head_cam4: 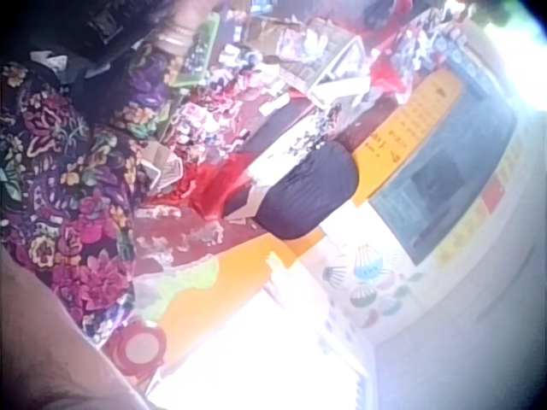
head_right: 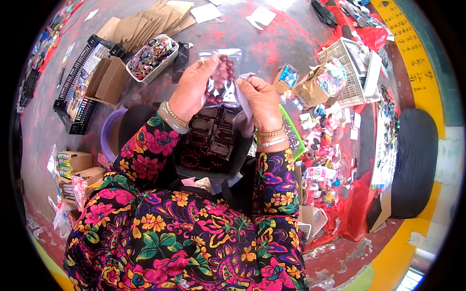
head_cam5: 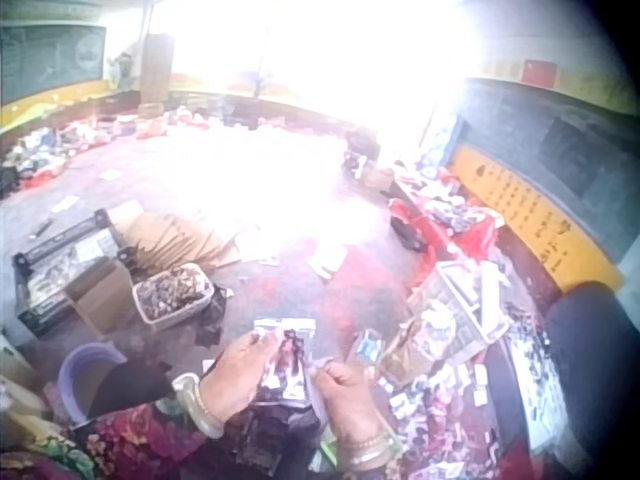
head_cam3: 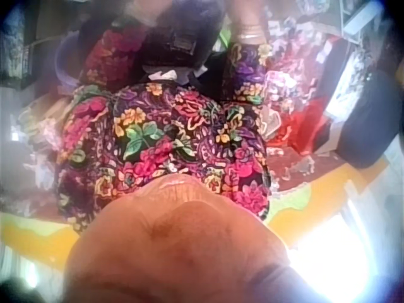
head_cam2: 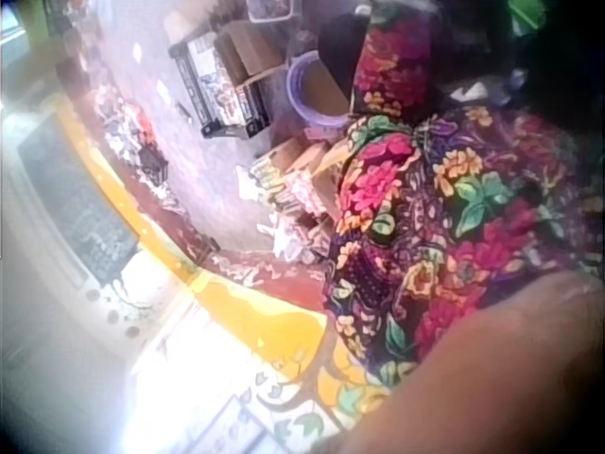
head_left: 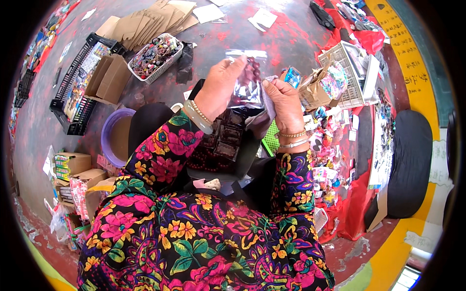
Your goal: The person sits on the floor and wipes small plastic bags containing red beads with a cloth. They pick up each bag, wipe it, and place it into a black container on their lap.
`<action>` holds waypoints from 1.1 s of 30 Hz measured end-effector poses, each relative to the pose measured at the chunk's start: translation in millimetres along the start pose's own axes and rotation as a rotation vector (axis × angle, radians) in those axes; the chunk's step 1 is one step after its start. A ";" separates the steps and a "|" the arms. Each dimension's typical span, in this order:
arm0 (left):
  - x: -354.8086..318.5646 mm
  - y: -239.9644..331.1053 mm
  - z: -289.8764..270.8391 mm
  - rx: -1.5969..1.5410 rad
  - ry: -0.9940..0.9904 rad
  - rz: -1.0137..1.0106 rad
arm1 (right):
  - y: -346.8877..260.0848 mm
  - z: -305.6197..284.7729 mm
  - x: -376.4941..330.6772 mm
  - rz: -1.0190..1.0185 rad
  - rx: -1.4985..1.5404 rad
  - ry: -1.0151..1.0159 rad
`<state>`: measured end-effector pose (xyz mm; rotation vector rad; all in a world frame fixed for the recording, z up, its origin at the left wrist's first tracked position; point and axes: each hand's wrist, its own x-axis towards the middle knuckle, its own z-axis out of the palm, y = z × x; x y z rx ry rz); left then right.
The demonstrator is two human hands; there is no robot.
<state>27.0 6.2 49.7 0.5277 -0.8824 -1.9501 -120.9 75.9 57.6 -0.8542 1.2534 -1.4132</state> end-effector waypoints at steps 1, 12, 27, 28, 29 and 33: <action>0.3 1.7 -1.0 0.001 0.036 0.024 | 1.3 2.7 -0.8 0.024 0.012 0.008; 7.5 -12.0 -2.8 -0.136 0.334 0.283 | 27.4 40.9 -5.5 0.090 0.472 0.123; -2.2 -17.0 4.6 -0.202 0.142 0.170 | 14.5 28.4 -1.2 0.052 0.489 0.232; -1.2 -11.5 5.3 -0.214 0.131 0.133 | 11.7 19.4 1.5 0.042 0.451 0.245; 0.3 -4.5 4.5 -0.222 0.121 0.099 | 9.5 10.1 3.4 0.032 0.416 0.254; 8.9 17.8 -11.9 -0.168 -0.119 -0.005 | -0.2 -14.5 3.2 0.009 0.265 0.242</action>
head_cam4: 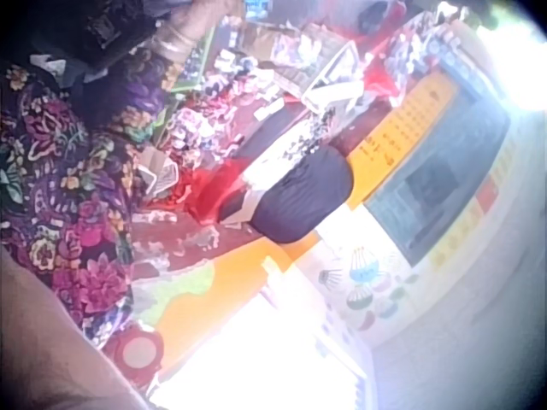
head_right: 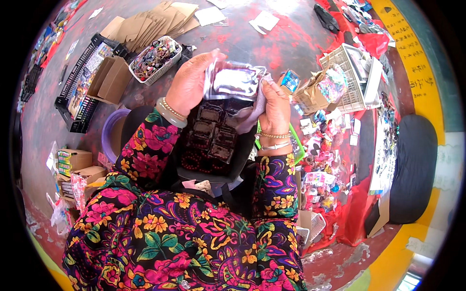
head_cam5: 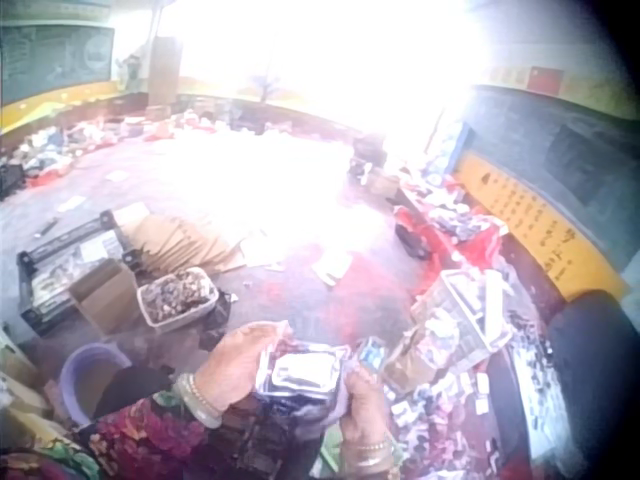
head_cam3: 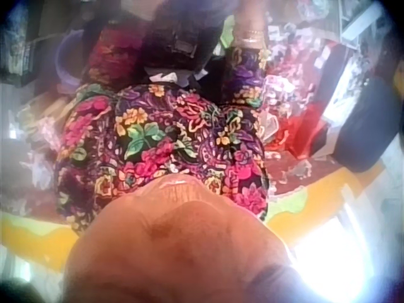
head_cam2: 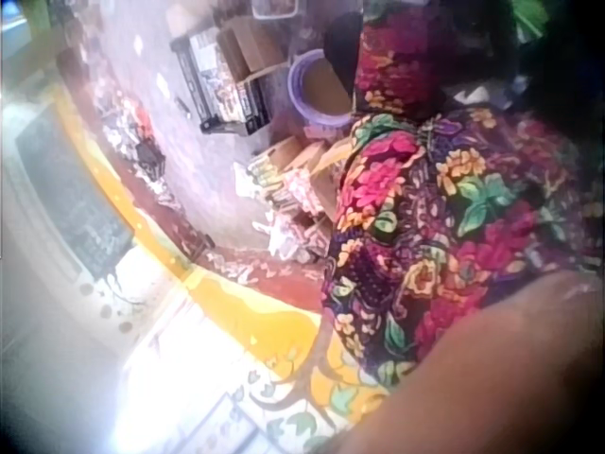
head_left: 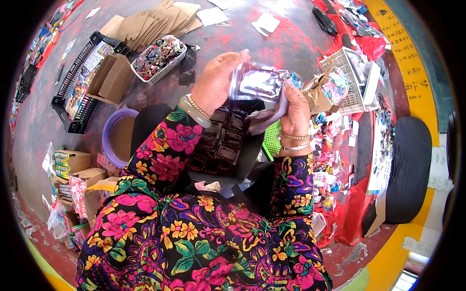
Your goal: The person sits on the floor and wipes small plastic bags containing red beads with a cloth. They pick up each bag, wipe it, and place it into a black container on their lap.
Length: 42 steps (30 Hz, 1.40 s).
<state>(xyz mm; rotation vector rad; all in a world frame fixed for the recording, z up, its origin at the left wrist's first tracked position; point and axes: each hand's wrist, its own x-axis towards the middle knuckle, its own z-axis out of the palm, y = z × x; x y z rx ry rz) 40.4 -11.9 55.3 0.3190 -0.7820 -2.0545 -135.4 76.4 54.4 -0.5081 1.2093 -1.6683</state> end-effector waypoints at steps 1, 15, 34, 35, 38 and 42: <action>-0.7 2.7 -1.1 0.046 -0.043 -0.039 | -2.2 0.2 -2.0 -0.001 -0.013 -0.009; -5.0 -8.7 0.7 0.151 0.046 -0.048 | 7.7 -2.4 0.8 0.030 0.003 -0.087; -6.1 12.8 -6.7 0.216 0.173 0.058 | 19.3 4.4 4.5 0.050 0.061 0.070; -0.7 28.9 -22.8 0.240 0.214 0.208 | 19.1 -7.4 11.0 0.036 0.044 0.095; 7.9 89.2 -70.8 0.056 0.445 0.457 | -2.6 -53.2 19.9 -0.021 0.077 0.225; -32.5 122.6 -92.3 0.091 0.659 0.493 | -17.7 -54.6 10.9 -0.025 0.088 0.084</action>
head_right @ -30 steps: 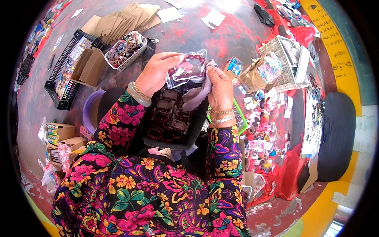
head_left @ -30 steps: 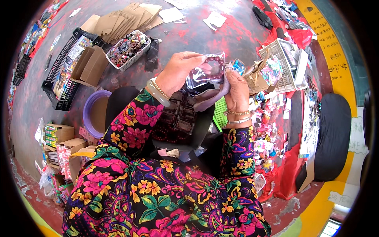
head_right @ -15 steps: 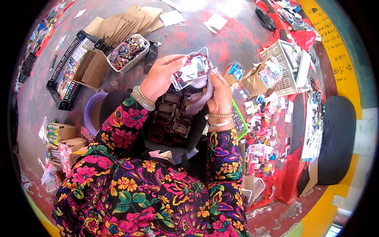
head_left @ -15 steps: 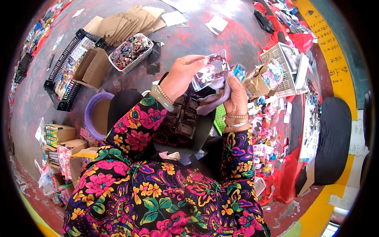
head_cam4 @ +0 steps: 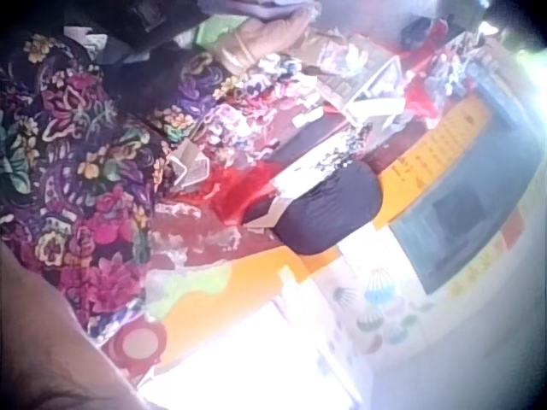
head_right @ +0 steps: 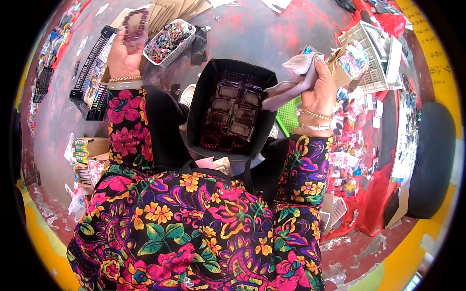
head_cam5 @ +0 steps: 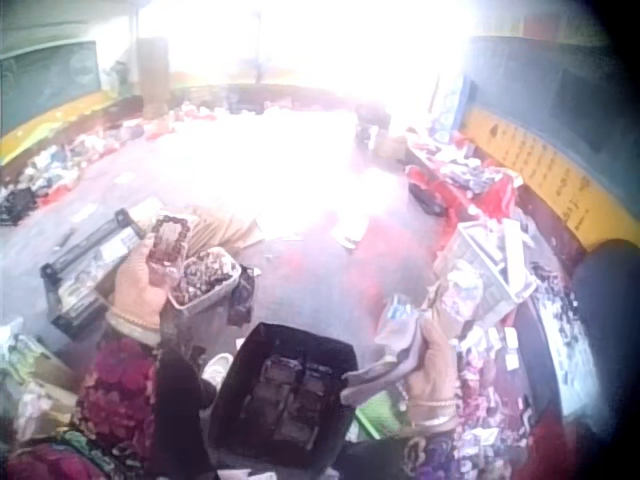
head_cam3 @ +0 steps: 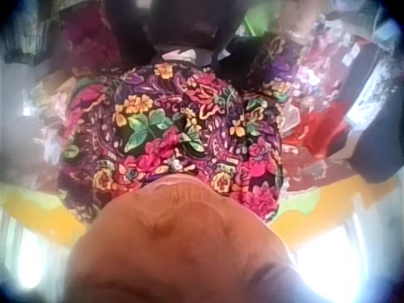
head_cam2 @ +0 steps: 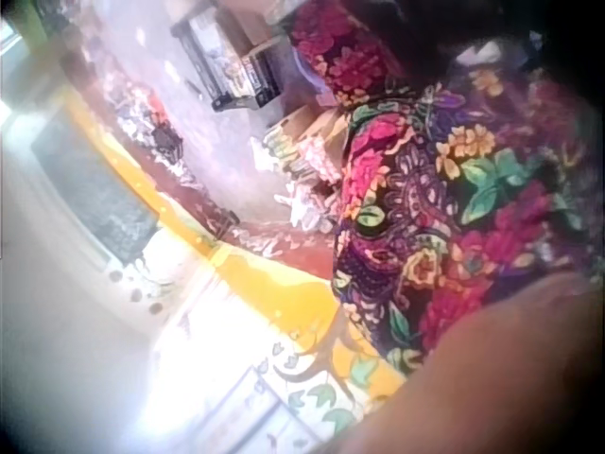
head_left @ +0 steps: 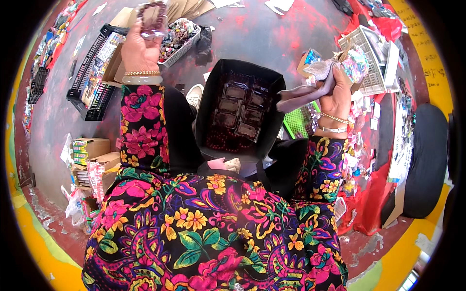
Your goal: The person sits on the floor and wipes small plastic bags containing red beads with a cloth. They pick up each bag, wipe it, and place it into a black container on their lap.
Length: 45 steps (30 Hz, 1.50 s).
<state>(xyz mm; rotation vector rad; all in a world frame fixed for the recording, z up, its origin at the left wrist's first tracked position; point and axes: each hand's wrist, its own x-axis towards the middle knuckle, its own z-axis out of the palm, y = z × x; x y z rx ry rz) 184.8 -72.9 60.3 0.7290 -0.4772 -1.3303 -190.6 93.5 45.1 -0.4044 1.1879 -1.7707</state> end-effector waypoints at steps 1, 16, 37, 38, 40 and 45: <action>-1.1 -17.4 -1.9 0.022 -0.036 -0.045 | -7.0 -5.5 -6.0 0.013 -0.024 -0.001; -94.3 -285.3 -198.1 1.946 -1.653 -0.726 | -7.1 18.1 -33.0 0.076 -0.043 0.051; -106.4 -297.0 -221.5 2.156 -1.918 -0.596 | -4.1 45.8 -39.5 0.117 -0.117 -0.039; -106.4 -297.2 -218.2 2.186 -1.953 -0.546 | -4.8 46.2 -40.3 0.113 -0.107 -0.017; -110.9 -298.6 -207.3 2.265 -2.046 -0.412 | -10.4 36.1 -37.8 0.100 -0.123 -0.040; -100.0 -291.0 -186.5 2.337 -2.114 -0.131 | -39.8 5.4 -35.3 -0.080 -0.218 -0.008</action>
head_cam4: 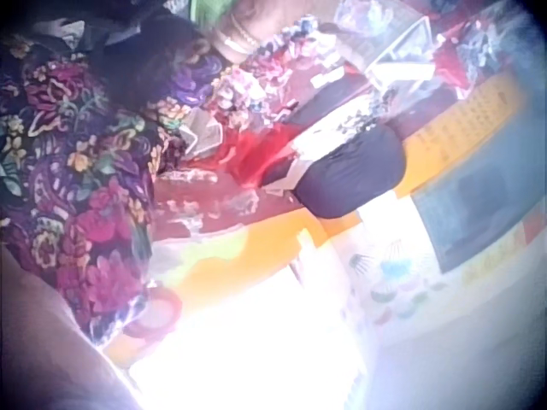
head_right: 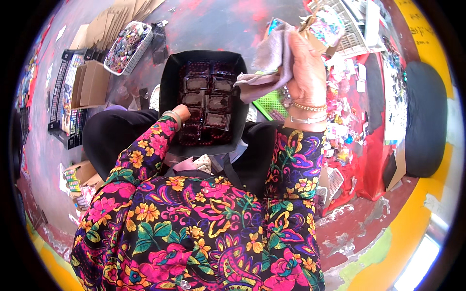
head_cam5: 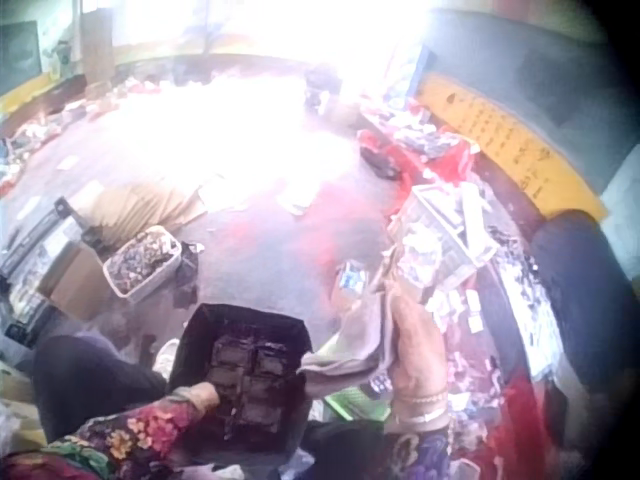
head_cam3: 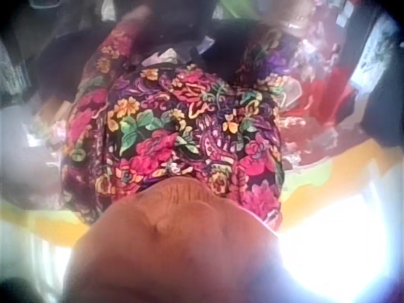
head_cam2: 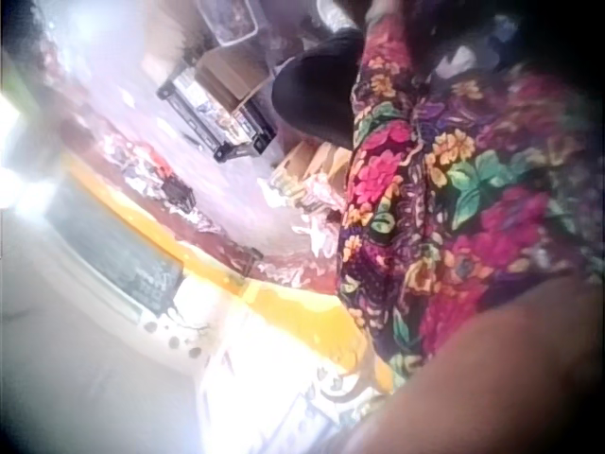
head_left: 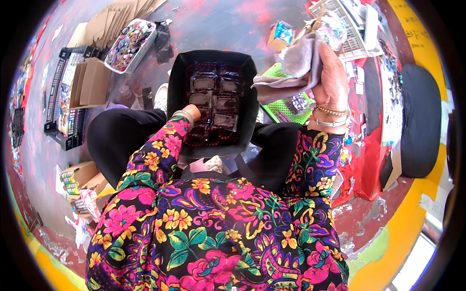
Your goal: The person sits on the floor and wipes small plastic bags containing red beads with a cloth. They pick up each bag, wipe it, and place it into a black container on their lap.
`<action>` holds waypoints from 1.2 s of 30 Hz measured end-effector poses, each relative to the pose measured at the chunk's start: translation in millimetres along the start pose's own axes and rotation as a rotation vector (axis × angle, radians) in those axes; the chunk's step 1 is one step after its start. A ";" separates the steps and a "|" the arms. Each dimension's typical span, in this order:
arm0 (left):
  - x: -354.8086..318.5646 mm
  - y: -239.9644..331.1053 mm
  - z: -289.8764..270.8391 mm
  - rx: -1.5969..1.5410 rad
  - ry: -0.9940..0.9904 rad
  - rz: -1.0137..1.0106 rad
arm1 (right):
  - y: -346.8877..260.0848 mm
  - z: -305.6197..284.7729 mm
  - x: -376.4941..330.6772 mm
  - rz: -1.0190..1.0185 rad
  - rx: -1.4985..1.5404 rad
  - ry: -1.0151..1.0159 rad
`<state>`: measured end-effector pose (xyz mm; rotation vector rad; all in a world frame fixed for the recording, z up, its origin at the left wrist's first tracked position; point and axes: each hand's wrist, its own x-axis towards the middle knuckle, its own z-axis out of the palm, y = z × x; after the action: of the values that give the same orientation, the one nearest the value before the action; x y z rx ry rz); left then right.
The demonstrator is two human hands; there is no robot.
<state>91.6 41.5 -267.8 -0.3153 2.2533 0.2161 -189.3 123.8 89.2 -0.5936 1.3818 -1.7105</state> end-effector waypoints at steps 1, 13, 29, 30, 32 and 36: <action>0.5 -3.0 -12.4 -0.010 0.045 0.016 | -4.1 -12.6 -1.4 -0.062 -0.018 0.046; -156.8 -8.8 -229.4 -0.682 0.994 -0.031 | 45.4 -214.9 -51.5 -0.057 -1.412 0.440; -164.5 36.0 -243.6 -0.470 1.015 0.099 | 161.8 -256.6 -21.5 0.413 -1.728 0.107; -167.4 36.9 -241.5 -0.458 1.011 0.104 | 177.3 -257.3 -24.8 0.424 -1.805 -0.013; -172.1 40.3 -240.3 -0.444 0.978 0.090 | 219.7 -261.9 -30.4 0.389 -1.898 -0.129; -179.7 46.1 -241.7 -0.431 0.881 0.099 | 272.8 -256.4 -39.0 0.444 -1.799 -0.141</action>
<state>15.3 50.6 27.0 -0.6141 3.0832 0.7372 -284.7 286.6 -236.4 -1.1063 2.4156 0.3130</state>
